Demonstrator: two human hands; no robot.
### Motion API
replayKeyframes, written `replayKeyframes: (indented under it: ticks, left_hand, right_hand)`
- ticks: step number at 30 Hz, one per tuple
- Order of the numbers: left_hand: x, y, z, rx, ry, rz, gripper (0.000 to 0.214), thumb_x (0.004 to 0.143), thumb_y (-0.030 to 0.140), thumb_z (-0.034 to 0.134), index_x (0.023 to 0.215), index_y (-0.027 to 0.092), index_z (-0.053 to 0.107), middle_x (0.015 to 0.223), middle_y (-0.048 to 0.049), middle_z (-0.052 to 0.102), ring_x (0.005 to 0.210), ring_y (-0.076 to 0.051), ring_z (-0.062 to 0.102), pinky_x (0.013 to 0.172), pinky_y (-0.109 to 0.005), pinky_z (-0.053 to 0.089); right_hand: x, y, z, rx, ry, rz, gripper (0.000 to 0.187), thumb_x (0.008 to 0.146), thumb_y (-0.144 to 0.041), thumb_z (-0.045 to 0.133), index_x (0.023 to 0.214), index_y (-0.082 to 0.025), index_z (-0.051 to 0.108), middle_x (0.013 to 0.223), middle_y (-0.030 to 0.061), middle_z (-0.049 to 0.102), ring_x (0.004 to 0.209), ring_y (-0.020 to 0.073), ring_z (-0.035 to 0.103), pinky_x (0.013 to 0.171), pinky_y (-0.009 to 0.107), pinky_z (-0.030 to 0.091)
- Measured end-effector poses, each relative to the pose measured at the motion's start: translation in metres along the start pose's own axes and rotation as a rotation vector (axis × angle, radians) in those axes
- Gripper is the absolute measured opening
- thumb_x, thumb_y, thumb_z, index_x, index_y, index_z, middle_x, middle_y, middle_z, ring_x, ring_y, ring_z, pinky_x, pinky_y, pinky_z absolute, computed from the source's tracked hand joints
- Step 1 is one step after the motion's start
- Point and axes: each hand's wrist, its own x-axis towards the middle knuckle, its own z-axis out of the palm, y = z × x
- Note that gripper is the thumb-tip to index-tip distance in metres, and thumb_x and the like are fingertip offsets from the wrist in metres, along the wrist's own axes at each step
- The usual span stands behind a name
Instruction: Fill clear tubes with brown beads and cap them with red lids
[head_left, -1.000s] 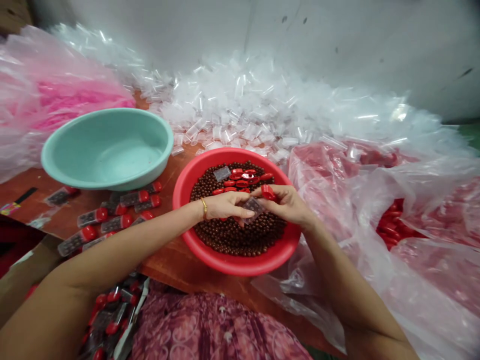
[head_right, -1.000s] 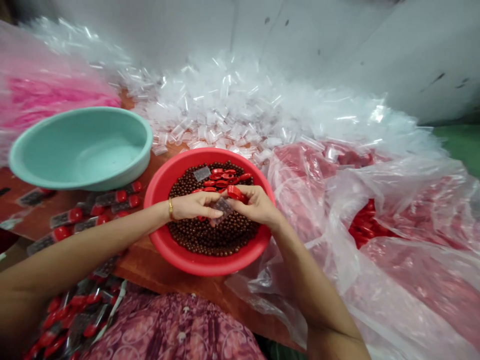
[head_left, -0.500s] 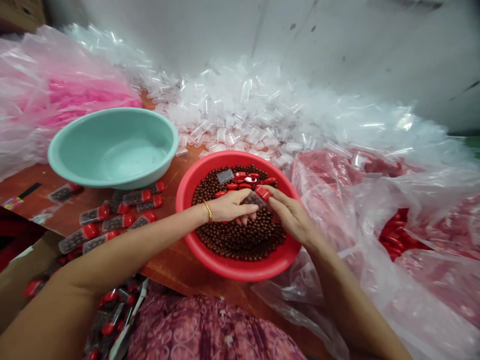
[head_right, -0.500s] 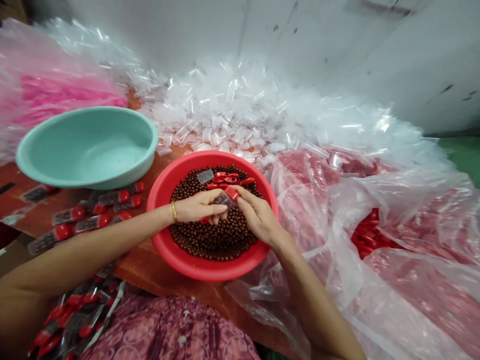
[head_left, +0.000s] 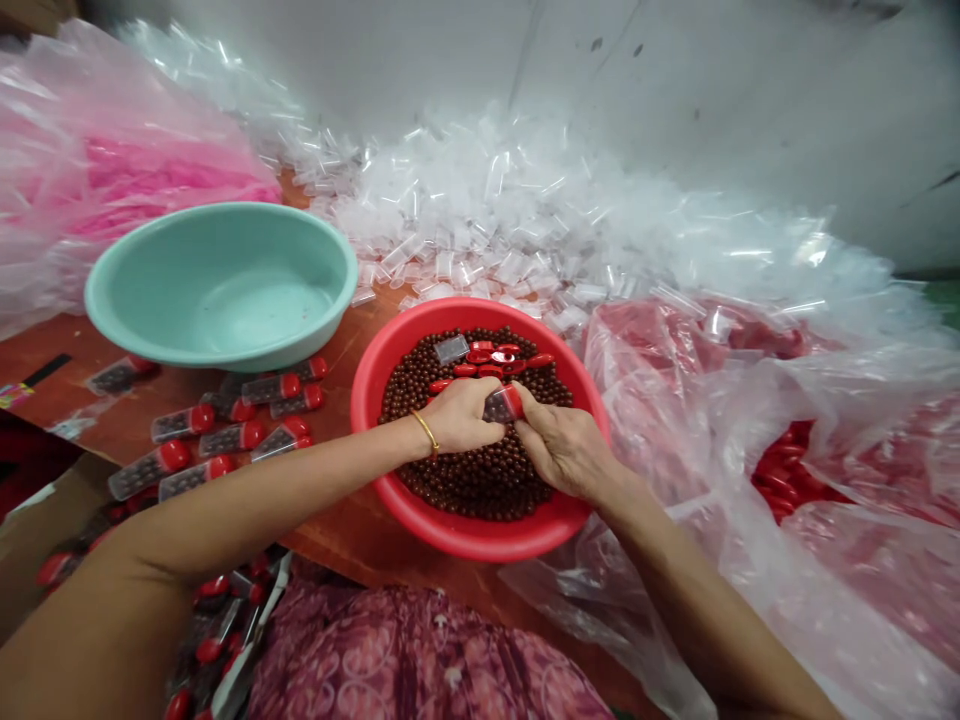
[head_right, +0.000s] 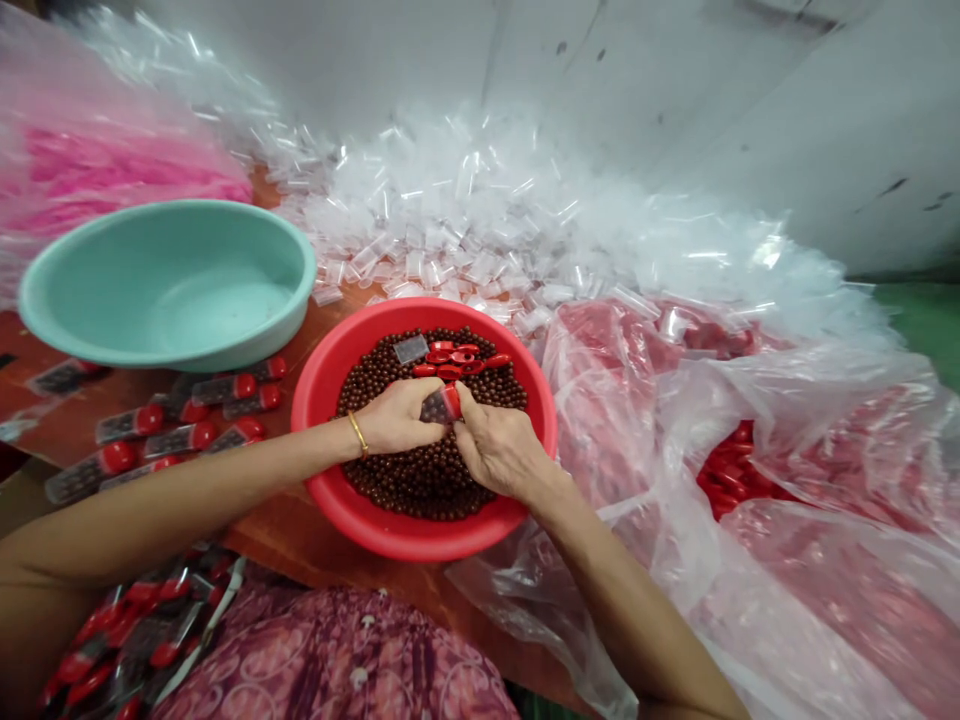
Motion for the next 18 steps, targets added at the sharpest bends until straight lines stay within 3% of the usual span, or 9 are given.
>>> replayKeyframes:
  ticks: [2,4,6,8,12,15,18]
  left_hand:
    - [0.002,0.001,-0.001,0.003,-0.013,0.01,0.012,0.063,0.019,0.057,0.066,0.018,0.046,0.059,0.0052,0.05,0.057,-0.011,0.048,0.053,-0.022,0.034]
    - [0.003,0.003,-0.002,0.034,-0.036,0.046,0.009,0.064,0.021,0.057,0.067,0.018,0.049,0.06,0.0044,0.053,0.058,-0.011,0.05,0.053,-0.022,0.035]
    - [0.003,0.005,-0.003,0.122,-0.062,0.092,0.01,0.064,0.024,0.057,0.069,0.017,0.054,0.062,0.0027,0.056,0.059,-0.013,0.053,0.054,-0.023,0.037]
    - [0.003,0.007,-0.003,0.262,-0.096,0.126,0.014,0.064,0.028,0.058,0.073,0.017,0.058,0.064,0.0001,0.06,0.06,-0.015,0.056,0.055,-0.024,0.04]
    - [0.0,0.009,-0.001,0.482,-0.142,0.173,0.026,0.069,0.033,0.057,0.087,0.016,0.062,0.076,-0.0053,0.067,0.07,-0.021,0.063,0.062,-0.029,0.047]
    - [-0.004,0.008,0.002,0.57,-0.161,0.197,0.03,0.071,0.033,0.056,0.094,0.014,0.062,0.084,-0.0087,0.069,0.078,-0.025,0.066,0.068,-0.032,0.05]
    - [-0.005,0.005,0.006,0.641,-0.196,0.232,0.031,0.073,0.031,0.057,0.097,0.013,0.062,0.086,-0.0111,0.07,0.08,-0.026,0.067,0.069,-0.034,0.052]
  right_hand:
    - [0.004,0.0,-0.003,0.048,0.043,0.05,0.042,0.096,-0.033,0.031,0.111,-0.01,0.062,0.063,0.0067,0.067,0.053,0.0147,0.059,0.051,0.025,0.042]
    - [0.012,0.0,-0.004,0.199,0.138,0.19,0.044,0.095,-0.042,0.033,0.093,-0.015,0.068,0.06,0.0049,0.064,0.053,0.0139,0.058,0.052,0.025,0.041]
    - [0.022,0.001,0.001,0.473,0.269,0.387,0.052,0.095,-0.05,0.029,0.083,-0.018,0.068,0.057,0.0027,0.058,0.052,0.0128,0.054,0.052,0.025,0.041]
    - [0.034,0.001,0.011,0.797,0.329,0.571,0.061,0.093,-0.057,0.022,0.09,-0.018,0.068,0.061,0.0019,0.056,0.051,0.0115,0.05,0.05,0.025,0.04]
    - [0.049,-0.003,0.026,1.195,0.189,0.749,0.064,0.092,-0.061,0.018,0.12,-0.02,0.058,0.091,0.0044,0.062,0.067,0.0121,0.057,0.065,0.027,0.049]
    - [0.047,-0.01,0.029,1.222,0.108,0.781,0.058,0.093,-0.057,0.024,0.133,-0.024,0.048,0.109,0.0041,0.061,0.09,0.0141,0.06,0.088,0.031,0.047]
    - [0.044,-0.016,0.029,1.17,0.029,0.79,0.055,0.092,-0.054,0.03,0.133,-0.023,0.049,0.116,0.0047,0.06,0.104,0.0161,0.057,0.1,0.034,0.041]
